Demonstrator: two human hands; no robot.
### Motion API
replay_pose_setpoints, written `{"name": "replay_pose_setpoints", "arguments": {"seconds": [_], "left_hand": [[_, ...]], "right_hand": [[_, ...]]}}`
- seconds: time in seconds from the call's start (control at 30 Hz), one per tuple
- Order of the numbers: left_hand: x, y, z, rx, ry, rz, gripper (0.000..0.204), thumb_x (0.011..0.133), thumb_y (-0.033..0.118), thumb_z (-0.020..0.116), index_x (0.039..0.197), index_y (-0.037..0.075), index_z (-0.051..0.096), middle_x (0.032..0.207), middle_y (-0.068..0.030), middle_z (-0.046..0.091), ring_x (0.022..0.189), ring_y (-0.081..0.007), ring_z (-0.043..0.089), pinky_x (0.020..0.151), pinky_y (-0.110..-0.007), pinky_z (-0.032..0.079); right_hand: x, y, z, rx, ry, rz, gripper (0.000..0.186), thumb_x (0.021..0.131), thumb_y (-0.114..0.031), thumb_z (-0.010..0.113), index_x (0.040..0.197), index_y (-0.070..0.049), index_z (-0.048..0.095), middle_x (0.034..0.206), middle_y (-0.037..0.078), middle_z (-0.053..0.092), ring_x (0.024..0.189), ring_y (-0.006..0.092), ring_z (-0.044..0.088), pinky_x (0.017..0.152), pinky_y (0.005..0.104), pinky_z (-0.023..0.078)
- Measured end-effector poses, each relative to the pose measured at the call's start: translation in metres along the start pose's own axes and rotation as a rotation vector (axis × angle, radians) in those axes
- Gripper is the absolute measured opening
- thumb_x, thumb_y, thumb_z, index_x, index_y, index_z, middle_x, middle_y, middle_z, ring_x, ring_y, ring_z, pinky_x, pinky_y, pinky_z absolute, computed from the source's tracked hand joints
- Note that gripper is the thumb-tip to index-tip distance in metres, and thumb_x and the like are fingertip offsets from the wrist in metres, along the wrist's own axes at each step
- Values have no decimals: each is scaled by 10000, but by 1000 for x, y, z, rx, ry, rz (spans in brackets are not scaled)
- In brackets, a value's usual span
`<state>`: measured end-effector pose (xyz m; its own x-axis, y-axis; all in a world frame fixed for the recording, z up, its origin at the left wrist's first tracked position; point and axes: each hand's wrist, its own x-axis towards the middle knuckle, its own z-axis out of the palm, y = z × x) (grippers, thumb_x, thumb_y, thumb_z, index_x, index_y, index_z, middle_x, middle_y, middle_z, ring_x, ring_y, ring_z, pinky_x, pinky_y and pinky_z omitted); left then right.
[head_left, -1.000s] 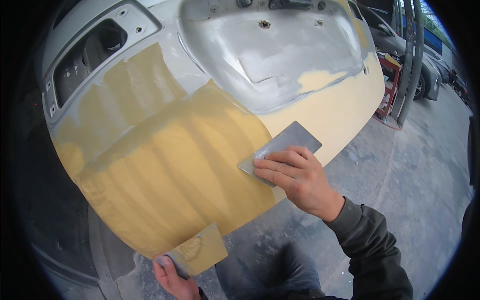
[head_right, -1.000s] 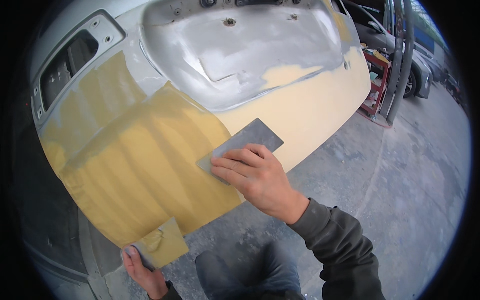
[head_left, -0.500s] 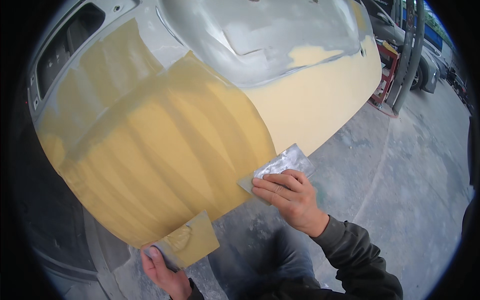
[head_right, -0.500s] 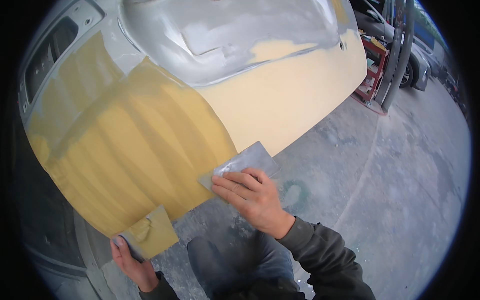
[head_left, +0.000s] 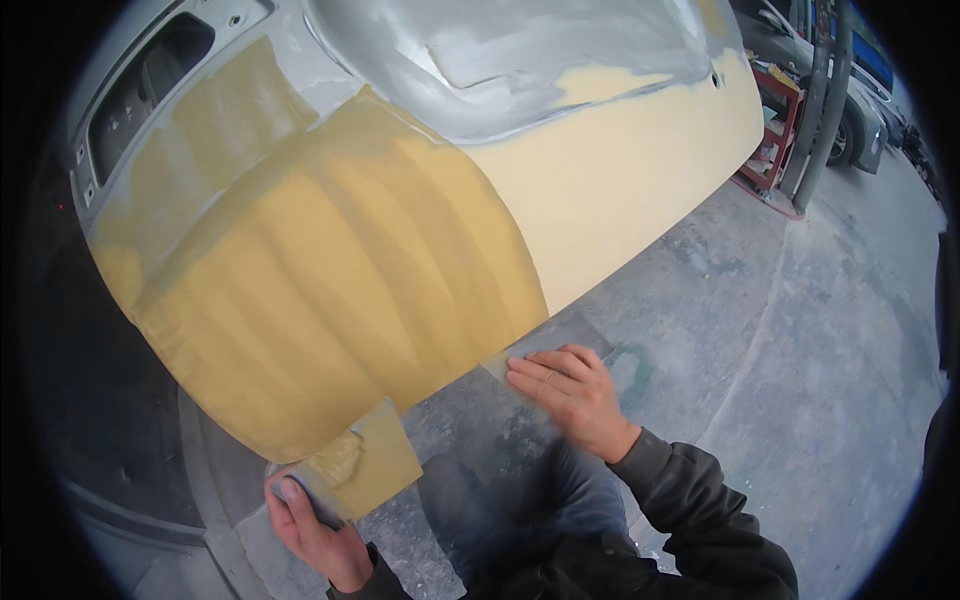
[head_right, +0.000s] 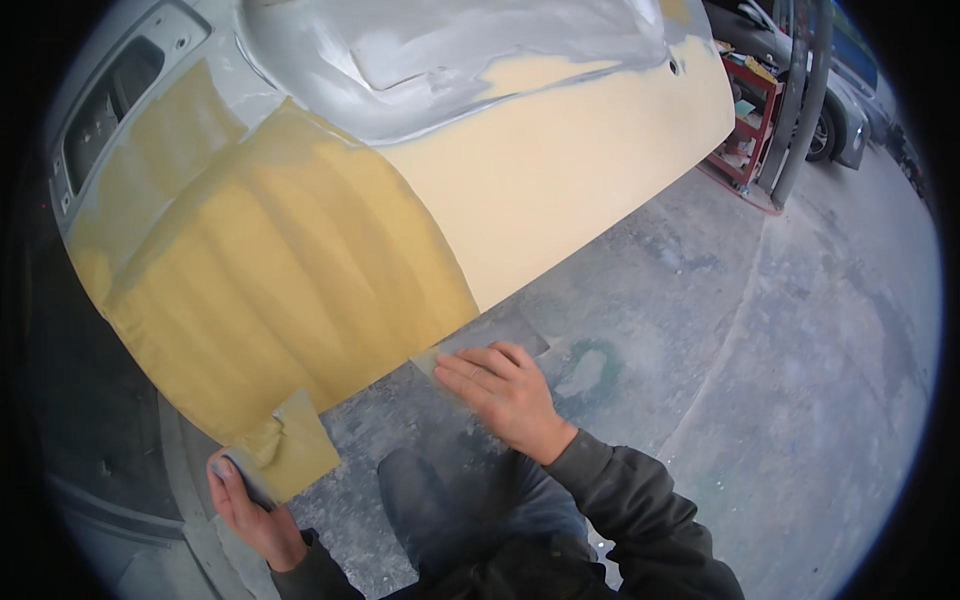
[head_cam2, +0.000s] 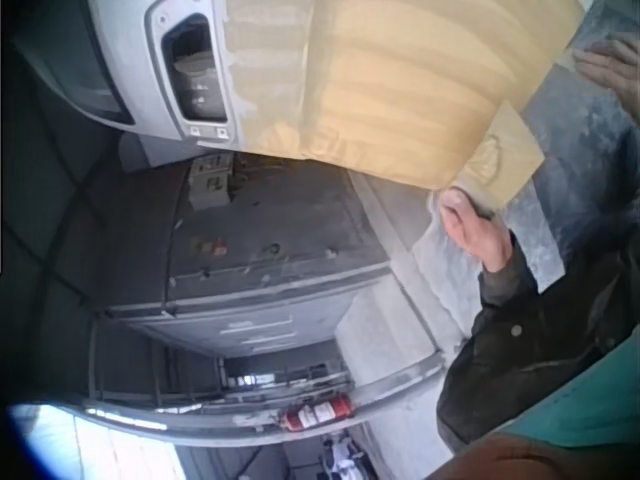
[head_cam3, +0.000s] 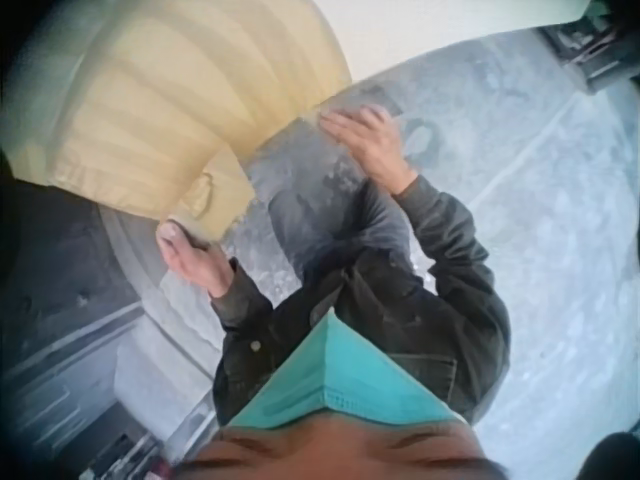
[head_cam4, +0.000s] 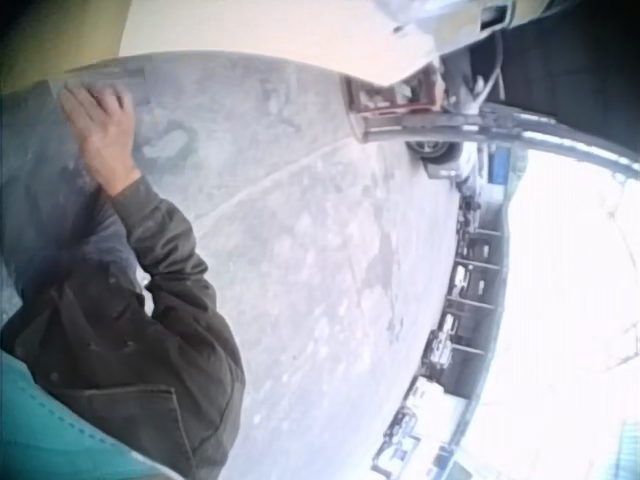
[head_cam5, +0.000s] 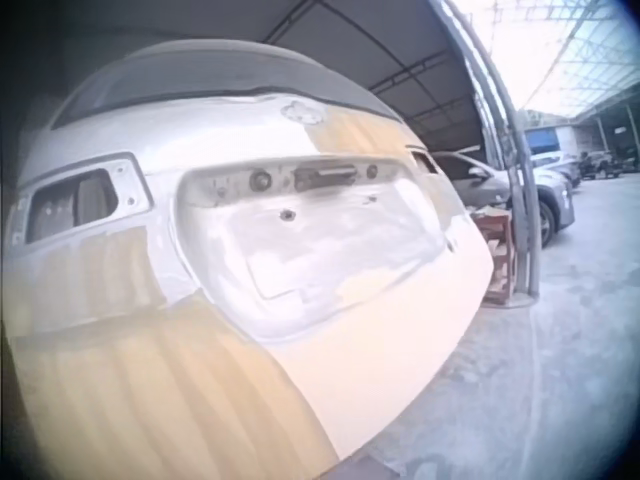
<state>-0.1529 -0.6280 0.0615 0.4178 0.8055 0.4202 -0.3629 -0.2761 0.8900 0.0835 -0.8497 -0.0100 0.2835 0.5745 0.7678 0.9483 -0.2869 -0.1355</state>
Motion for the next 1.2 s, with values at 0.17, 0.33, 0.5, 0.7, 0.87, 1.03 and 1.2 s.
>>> {"name": "replay_pose_setpoints", "arguments": {"seconds": [0.17, 0.33, 0.5, 0.7, 0.87, 1.03, 1.2], "left_hand": [[-7, 2, -4, -22, -37, 24, 279, 1151, 278, 523, 1111, 15, 606, 1007, -44, 635, 947, -118, 600, 887, -292, 493], [-18, -12, 13, 89, -454, -87, 216, 1090, 225, 628, 1042, 17, 658, 900, -28, 674, 833, -122, 617, 802, -282, 510], [-20, -9, 38, 189, -467, 25, 177, 1076, 167, 636, 1031, 2, 680, 931, -42, 705, 861, -121, 632, 810, -282, 514], [0, -2, 22, -155, 30, 112, 253, 1097, 238, 594, 1134, -8, 640, 1071, -80, 683, 985, -148, 609, 930, -315, 481], [-5, 6, 8, -4, -86, 175, 311, 1103, 308, 573, 1004, 14, 577, 952, -44, 596, 898, -130, 529, 844, -299, 433], [-6, 2, 11, 26, -91, 125, 325, 1108, 313, 567, 970, 18, 561, 893, -22, 558, 869, -122, 505, 804, -286, 416], [1, -15, 0, -38, -139, 110, 228, 1146, 236, 507, 1055, 35, 565, 1041, -47, 607, 991, -138, 555, 934, -304, 452]], "right_hand": [[-3, -12, -37, 175, 136, 144, 378, 846, -17, 712, 1217, -53, 770, 1278, 74, 773, 1159, 265, 718, 984, 406, 550], [14, -48, -90, 1077, 8, 443, 304, 993, -33, 693, 1288, -23, 766, 1280, 118, 785, 1151, 253, 750, 967, 345, 571], [22, -50, -83, 1345, -323, 353, 326, 1054, -95, 669, 1369, -35, 730, 1329, 123, 765, 1168, 236, 746, 983, 334, 564], [48, 13, -76, 462, -45, -33, 348, 923, 17, 653, 1232, -76, 784, 1214, 94, 792, 1068, 312, 744, 899, 406, 575], [161, 69, -86, -77, 269, -238, 331, 861, -2, 659, 1150, -84, 800, 1224, 22, 788, 1114, 236, 684, 938, 371, 518], [210, 87, -74, -89, 179, -391, 317, 847, 3, 663, 1125, -63, 799, 1219, 5, 788, 1141, 228, 672, 958, 369, 523], [170, 84, -75, -33, 59, -327, 346, 810, 39, 667, 1121, -48, 792, 1229, 9, 784, 1170, 239, 662, 1001, 387, 538]]}}
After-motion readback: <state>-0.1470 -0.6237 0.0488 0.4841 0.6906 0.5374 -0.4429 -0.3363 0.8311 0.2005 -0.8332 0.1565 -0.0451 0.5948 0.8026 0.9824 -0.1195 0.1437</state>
